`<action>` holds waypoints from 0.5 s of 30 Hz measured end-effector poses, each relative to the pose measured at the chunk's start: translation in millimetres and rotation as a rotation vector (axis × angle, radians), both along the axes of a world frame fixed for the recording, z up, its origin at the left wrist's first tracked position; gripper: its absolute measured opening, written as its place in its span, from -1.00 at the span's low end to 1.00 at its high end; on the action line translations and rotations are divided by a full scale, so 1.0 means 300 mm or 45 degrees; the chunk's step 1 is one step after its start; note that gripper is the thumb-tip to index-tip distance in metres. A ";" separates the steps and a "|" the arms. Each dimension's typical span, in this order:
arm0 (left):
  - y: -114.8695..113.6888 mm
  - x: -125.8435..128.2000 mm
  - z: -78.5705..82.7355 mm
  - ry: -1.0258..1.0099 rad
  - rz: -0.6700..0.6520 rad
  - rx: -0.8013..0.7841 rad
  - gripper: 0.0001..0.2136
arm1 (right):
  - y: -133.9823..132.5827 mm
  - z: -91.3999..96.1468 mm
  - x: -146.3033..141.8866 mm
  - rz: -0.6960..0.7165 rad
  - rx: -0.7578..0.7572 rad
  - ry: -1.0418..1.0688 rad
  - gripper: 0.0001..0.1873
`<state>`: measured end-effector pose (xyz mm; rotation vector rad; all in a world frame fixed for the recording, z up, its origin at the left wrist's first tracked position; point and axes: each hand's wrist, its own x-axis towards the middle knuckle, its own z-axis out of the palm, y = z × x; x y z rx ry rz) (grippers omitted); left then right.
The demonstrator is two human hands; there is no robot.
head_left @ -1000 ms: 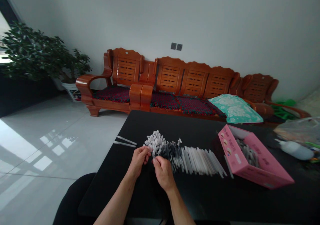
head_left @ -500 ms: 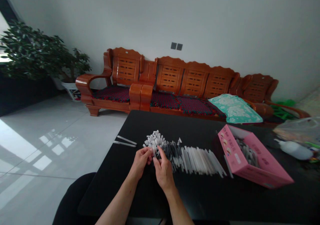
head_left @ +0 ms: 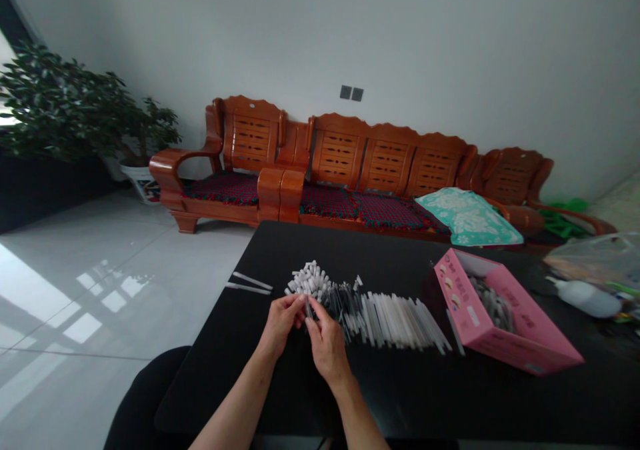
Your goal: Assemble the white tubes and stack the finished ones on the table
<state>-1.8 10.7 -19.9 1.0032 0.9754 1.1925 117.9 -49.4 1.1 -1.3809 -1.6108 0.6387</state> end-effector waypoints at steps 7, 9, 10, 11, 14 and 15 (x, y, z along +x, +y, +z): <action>-0.007 0.008 -0.002 0.012 0.019 0.039 -0.66 | 0.007 -0.002 -0.009 0.037 -0.019 0.062 -0.52; -0.012 0.016 -0.004 0.027 0.071 0.055 -0.66 | 0.013 -0.001 -0.012 0.054 0.004 0.122 -0.53; -0.015 0.021 -0.006 0.034 0.105 0.061 -0.66 | 0.015 -0.001 -0.013 0.051 0.007 0.159 -0.53; -0.017 0.026 -0.009 0.038 0.136 0.064 -0.66 | 0.018 -0.001 -0.014 0.047 -0.003 0.201 -0.53; -0.026 0.040 -0.015 0.010 0.200 0.051 -0.65 | 0.025 -0.006 -0.015 0.054 -0.107 0.357 -0.49; -0.029 0.043 -0.016 -0.009 0.207 0.042 -0.65 | 0.027 -0.009 -0.016 0.060 -0.154 0.419 -0.48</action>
